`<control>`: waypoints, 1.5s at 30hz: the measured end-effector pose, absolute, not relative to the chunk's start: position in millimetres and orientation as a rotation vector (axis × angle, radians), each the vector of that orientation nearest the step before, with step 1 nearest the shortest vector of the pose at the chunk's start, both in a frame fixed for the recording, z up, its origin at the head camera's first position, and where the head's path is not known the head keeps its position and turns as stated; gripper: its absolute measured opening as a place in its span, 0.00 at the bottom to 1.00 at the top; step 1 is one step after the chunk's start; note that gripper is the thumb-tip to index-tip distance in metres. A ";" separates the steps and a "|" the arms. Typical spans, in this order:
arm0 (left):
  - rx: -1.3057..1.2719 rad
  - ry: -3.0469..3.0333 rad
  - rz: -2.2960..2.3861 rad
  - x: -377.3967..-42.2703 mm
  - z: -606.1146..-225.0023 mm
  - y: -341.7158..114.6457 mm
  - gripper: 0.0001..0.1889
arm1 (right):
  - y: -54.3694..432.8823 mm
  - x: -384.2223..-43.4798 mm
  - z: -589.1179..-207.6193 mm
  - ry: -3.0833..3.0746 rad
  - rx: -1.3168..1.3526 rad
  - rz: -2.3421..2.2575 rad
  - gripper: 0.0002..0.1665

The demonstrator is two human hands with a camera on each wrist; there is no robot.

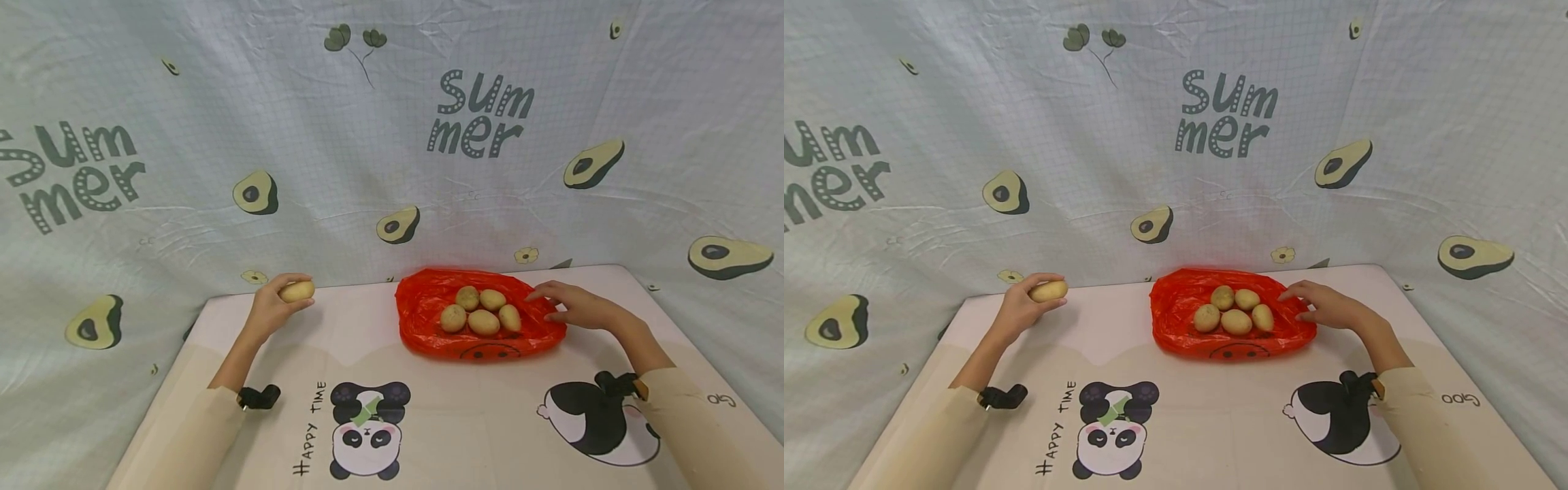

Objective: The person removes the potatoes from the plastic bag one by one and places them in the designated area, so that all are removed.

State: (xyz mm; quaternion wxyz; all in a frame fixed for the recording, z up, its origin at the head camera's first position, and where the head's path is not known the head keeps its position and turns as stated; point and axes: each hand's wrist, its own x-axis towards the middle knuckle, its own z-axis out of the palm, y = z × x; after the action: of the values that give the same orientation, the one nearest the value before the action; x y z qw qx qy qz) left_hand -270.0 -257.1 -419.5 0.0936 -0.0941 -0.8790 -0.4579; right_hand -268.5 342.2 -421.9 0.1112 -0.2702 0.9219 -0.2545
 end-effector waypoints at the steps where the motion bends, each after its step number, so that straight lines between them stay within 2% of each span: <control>1: -0.277 -2.608 -1.352 -270.2 -420.1 -257.9 0.26 | 342.5 -268.4 -422.2 2.709 -0.794 -0.745 0.24; 45: -0.177 -2.586 -1.228 -276.2 -433.5 -261.6 0.25 | 340.4 -267.2 -423.8 2.719 -0.796 -0.727 0.23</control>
State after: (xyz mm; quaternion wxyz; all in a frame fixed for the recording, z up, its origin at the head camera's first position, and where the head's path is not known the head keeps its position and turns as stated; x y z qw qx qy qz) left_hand -276.2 -261.6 -433.5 0.1360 -0.0611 -0.8932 -0.4242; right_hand -267.2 340.4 -423.8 0.1080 -0.2704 0.9242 -0.2470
